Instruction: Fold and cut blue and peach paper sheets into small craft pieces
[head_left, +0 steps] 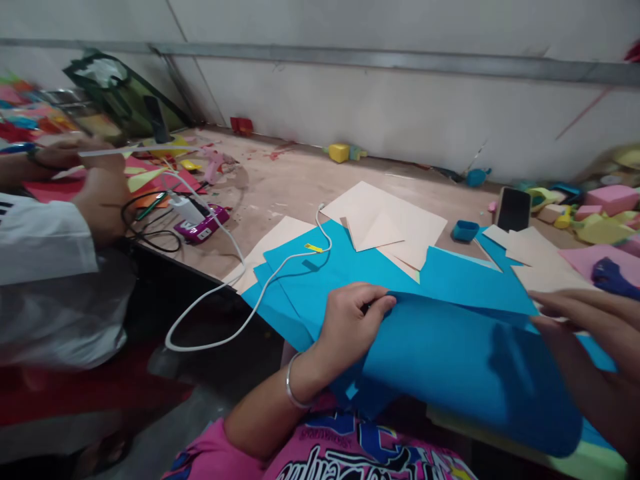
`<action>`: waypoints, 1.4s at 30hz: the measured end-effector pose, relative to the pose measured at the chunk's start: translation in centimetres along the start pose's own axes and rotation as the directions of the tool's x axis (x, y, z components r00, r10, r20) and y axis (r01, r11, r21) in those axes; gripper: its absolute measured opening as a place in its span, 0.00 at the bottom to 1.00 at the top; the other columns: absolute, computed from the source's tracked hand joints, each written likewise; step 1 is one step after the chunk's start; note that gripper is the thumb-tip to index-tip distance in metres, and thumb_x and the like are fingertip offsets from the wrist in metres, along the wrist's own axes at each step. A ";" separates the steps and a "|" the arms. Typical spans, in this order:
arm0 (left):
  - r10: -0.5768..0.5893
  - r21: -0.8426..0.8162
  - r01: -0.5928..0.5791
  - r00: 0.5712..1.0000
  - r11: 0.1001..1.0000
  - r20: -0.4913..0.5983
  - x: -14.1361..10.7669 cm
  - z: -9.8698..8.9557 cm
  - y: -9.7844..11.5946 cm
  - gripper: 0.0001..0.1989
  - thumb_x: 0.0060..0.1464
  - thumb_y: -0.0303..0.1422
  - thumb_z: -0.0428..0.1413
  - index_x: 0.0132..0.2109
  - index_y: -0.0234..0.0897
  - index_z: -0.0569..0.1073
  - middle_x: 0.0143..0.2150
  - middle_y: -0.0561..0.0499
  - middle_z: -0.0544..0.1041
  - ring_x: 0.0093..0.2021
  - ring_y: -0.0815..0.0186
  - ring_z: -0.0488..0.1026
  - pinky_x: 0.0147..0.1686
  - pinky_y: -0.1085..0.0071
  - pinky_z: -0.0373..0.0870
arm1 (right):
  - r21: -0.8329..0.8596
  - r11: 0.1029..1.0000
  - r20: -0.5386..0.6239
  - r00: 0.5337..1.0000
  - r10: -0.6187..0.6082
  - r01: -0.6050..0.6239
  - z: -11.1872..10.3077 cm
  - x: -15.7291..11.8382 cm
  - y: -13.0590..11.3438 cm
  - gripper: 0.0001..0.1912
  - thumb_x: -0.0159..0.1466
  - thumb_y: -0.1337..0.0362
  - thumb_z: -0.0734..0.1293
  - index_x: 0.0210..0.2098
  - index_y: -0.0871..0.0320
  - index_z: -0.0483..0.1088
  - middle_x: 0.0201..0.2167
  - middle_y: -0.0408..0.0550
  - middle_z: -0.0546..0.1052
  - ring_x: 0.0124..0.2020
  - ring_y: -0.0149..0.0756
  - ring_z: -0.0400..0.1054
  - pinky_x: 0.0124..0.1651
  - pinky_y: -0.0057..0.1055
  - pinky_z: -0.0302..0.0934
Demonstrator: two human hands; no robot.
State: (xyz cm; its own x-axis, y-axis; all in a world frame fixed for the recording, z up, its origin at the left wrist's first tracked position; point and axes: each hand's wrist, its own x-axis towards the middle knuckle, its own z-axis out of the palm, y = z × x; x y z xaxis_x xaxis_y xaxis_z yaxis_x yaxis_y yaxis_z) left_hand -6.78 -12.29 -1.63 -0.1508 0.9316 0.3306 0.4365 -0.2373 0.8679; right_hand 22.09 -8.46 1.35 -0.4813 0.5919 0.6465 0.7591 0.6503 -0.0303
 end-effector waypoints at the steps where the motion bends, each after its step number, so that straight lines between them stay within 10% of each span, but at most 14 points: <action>1: 0.030 0.017 -0.031 1.000 0.999 0.006 0.0 0.4 0.3 0.08 0.57 0.32 0.58 0.31 0.39 0.80 0.29 0.50 0.81 0.31 0.65 0.75 0.33 0.69 0.69 | -0.004 0.997 0.012 0.996 -0.083 0.083 -0.3 1.7 -1.7 0.19 0.64 0.62 0.68 0.55 0.46 0.70 0.43 0.55 0.77 0.39 0.48 0.72 0.41 0.44 0.65; 5: 0.082 0.050 -0.083 0.997 0.995 0.013 -0.2 1.1 1.0 0.07 0.59 0.33 0.58 0.33 0.39 0.80 0.30 0.50 0.81 0.31 0.65 0.76 0.32 0.69 0.68 | 0.143 0.955 0.076 0.959 -0.273 0.261 1.4 6.4 -6.1 0.10 0.68 0.69 0.62 0.47 0.60 0.72 0.40 0.58 0.77 0.42 0.48 0.70 0.44 0.42 0.66; 13: 0.040 0.066 -0.040 0.999 0.997 -0.007 -0.5 1.1 0.7 0.09 0.60 0.33 0.58 0.33 0.38 0.80 0.29 0.50 0.80 0.30 0.66 0.74 0.32 0.70 0.67 | 0.361 0.885 0.241 0.887 -0.394 0.295 5.3 7.4 -5.6 0.12 0.70 0.68 0.58 0.40 0.60 0.73 0.36 0.54 0.77 0.37 0.41 0.71 0.38 0.36 0.66; 31: -0.174 -0.063 0.186 0.972 0.981 0.156 -0.6 0.6 -0.5 0.14 0.57 0.40 0.58 0.46 0.37 0.79 0.41 0.47 0.82 0.38 0.62 0.77 0.35 0.69 0.71 | 0.450 0.889 0.178 0.984 -0.001 -0.081 7.3 8.3 -4.5 0.07 0.64 0.67 0.63 0.33 0.56 0.73 0.31 0.48 0.79 0.32 0.39 0.72 0.36 0.34 0.65; 42: -0.232 -0.268 0.235 0.972 0.935 0.041 -0.3 1.0 -0.1 0.12 0.51 0.41 0.62 0.33 0.35 0.76 0.30 0.48 0.77 0.32 0.65 0.71 0.33 0.68 0.68 | 0.460 0.884 -0.172 0.967 0.187 -0.089 5.6 8.3 -3.5 0.05 0.65 0.63 0.66 0.39 0.52 0.75 0.34 0.45 0.79 0.34 0.39 0.73 0.37 0.35 0.67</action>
State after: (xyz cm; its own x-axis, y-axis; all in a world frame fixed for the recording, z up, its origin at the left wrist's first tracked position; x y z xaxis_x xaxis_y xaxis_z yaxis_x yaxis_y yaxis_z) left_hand -5.91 -12.25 -2.23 -0.2115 0.9718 0.1045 0.1352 -0.0769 0.9878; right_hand 12.98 -3.08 2.55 -0.2481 0.6118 0.7511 0.5118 0.7411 -0.4346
